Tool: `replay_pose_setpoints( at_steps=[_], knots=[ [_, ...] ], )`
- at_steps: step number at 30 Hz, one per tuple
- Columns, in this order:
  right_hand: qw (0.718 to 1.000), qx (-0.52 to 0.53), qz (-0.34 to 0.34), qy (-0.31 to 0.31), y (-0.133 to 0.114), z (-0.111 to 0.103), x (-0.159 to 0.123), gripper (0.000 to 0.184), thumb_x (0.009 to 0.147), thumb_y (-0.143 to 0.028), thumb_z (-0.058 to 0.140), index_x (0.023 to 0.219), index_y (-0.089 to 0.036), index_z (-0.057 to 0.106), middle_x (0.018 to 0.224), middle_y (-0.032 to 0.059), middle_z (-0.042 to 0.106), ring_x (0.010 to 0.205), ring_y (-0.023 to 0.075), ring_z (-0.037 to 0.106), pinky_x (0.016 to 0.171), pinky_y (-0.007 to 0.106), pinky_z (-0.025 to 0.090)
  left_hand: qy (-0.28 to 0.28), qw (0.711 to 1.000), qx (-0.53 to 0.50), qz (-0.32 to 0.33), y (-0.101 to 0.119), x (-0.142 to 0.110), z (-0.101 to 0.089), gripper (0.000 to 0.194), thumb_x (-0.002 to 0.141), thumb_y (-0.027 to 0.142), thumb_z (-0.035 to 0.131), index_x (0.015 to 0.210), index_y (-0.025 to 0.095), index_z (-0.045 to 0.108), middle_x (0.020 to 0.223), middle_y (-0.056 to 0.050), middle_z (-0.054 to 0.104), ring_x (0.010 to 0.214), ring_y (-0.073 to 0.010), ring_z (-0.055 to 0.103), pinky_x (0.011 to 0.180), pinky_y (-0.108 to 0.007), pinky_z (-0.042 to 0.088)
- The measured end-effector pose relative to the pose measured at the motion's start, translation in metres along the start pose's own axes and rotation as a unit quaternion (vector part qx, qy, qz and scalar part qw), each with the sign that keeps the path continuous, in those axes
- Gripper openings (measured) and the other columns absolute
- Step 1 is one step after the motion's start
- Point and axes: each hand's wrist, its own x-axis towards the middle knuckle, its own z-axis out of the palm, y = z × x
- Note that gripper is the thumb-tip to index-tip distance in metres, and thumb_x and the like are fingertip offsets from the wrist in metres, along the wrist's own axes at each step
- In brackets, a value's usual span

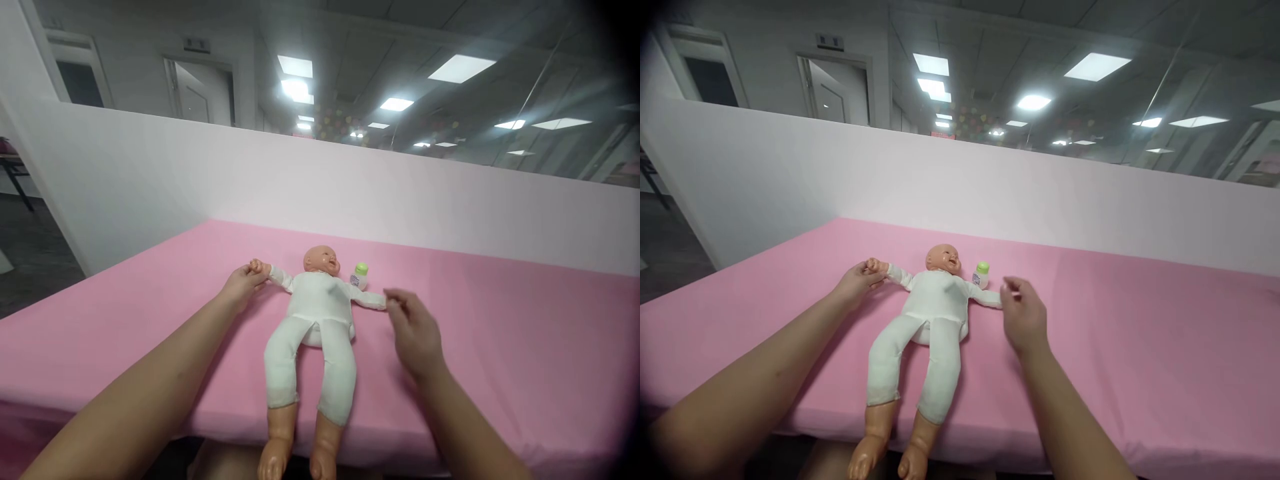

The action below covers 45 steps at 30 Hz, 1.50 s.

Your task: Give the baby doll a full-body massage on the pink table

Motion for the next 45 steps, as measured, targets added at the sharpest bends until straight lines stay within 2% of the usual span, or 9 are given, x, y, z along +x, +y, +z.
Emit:
replay_pose_setpoints(
  at_steps=[6,11,15,18,23,28,32,38,45],
  knots=[
    [0.939,0.0,-0.34,-0.056,-0.021,0.009,-0.172,0.048,0.093,-0.027,0.067,0.14,-0.037,0.06,0.122,0.0062,0.074,0.115,0.0358,0.07,0.094,0.055,0.062,-0.03,0.995,-0.054,-0.079,0.007,-0.007,0.014,0.041,0.081,0.052,0.082,0.103,0.022,0.066,0.121,-0.009,0.073,0.116,-0.0246,0.069,0.1,-0.039,0.057],
    [0.95,-0.088,-0.298,-0.027,-0.012,0.049,-0.23,0.071,0.083,-0.047,0.076,0.15,-0.035,0.053,0.153,0.0137,0.055,0.135,0.0528,0.055,0.091,0.075,0.058,-0.017,0.999,-0.018,-0.04,0.004,-0.007,0.023,0.049,0.084,0.067,0.071,0.104,0.024,0.056,0.121,-0.007,0.069,0.113,-0.0223,0.069,0.097,-0.036,0.057],
    [0.965,-0.048,-0.26,0.003,-0.018,0.053,-0.222,0.081,0.077,-0.041,0.076,0.153,-0.036,0.049,0.156,0.0121,0.051,0.121,0.0518,0.065,0.073,0.07,0.065,-0.021,0.993,0.063,0.095,0.01,-0.011,0.032,0.046,0.091,0.07,0.058,0.093,0.025,0.046,0.109,-0.004,0.066,0.107,-0.0196,0.065,0.095,-0.034,0.056],
    [0.97,-0.014,-0.24,-0.038,-0.033,0.033,-0.199,0.078,0.079,-0.025,0.07,0.152,-0.038,0.047,0.156,0.0091,0.052,0.126,0.0453,0.065,0.08,0.065,0.067,-0.032,0.968,0.205,0.142,0.023,-0.016,0.048,0.037,0.098,0.063,0.049,0.093,0.026,0.05,0.104,-0.004,0.066,0.101,-0.0209,0.064,0.092,-0.034,0.054],
    [0.958,0.015,-0.277,-0.067,-0.061,0.006,-0.133,0.067,0.086,-0.015,0.065,0.149,-0.029,0.048,0.154,0.013,0.052,0.144,0.041,0.05,0.106,0.065,0.055,-0.116,0.842,0.488,0.198,0.04,-0.014,0.087,0.037,0.101,0.054,0.046,0.111,0.025,0.067,0.107,-0.012,0.072,0.102,-0.0324,0.066,0.088,-0.043,0.049],
    [0.959,-0.029,-0.262,-0.102,-0.067,0.022,-0.075,0.055,0.089,-0.016,0.062,0.142,-0.025,0.053,0.149,0.0115,0.058,0.149,0.0367,0.043,0.119,0.065,0.043,-0.15,0.742,0.595,0.27,0.032,-0.01,0.111,0.055,0.098,0.056,0.052,0.142,0.025,0.062,0.112,-0.018,0.07,0.107,-0.0369,0.062,0.093,-0.048,0.045],
    [0.951,-0.063,-0.231,-0.194,-0.067,0.044,-0.056,0.041,0.089,-0.019,0.062,0.13,-0.025,0.06,0.15,0.0082,0.058,0.149,0.0351,0.043,0.118,0.062,0.045,-0.152,0.746,0.582,0.286,0.021,-0.011,0.109,0.051,0.097,0.057,0.055,0.143,0.035,0.063,0.116,-0.016,0.067,0.111,-0.0362,0.059,0.097,-0.049,0.043],
    [0.951,-0.075,-0.201,-0.222,-0.065,0.07,-0.057,0.038,0.09,-0.017,0.06,0.128,-0.025,0.062,0.152,0.0084,0.056,0.152,0.0357,0.039,0.117,0.063,0.045,-0.136,0.774,0.547,0.288,0.015,-0.013,0.105,0.044,0.097,0.054,0.058,0.137,0.038,0.067,0.118,-0.012,0.065,0.111,-0.034,0.058,0.098,-0.049,0.043],
    [0.968,-0.04,-0.199,-0.15,-0.055,0.048,-0.058,0.044,0.093,-0.024,0.066,0.136,-0.027,0.056,0.146,0.0094,0.061,0.143,0.0319,0.052,0.116,0.058,0.048,-0.061,0.878,0.397,0.259,0.016,-0.005,0.085,0.04,0.099,0.053,0.056,0.123,0.024,0.068,0.112,-0.01,0.071,0.106,-0.0291,0.064,0.092,-0.04,0.048]
  ],
)
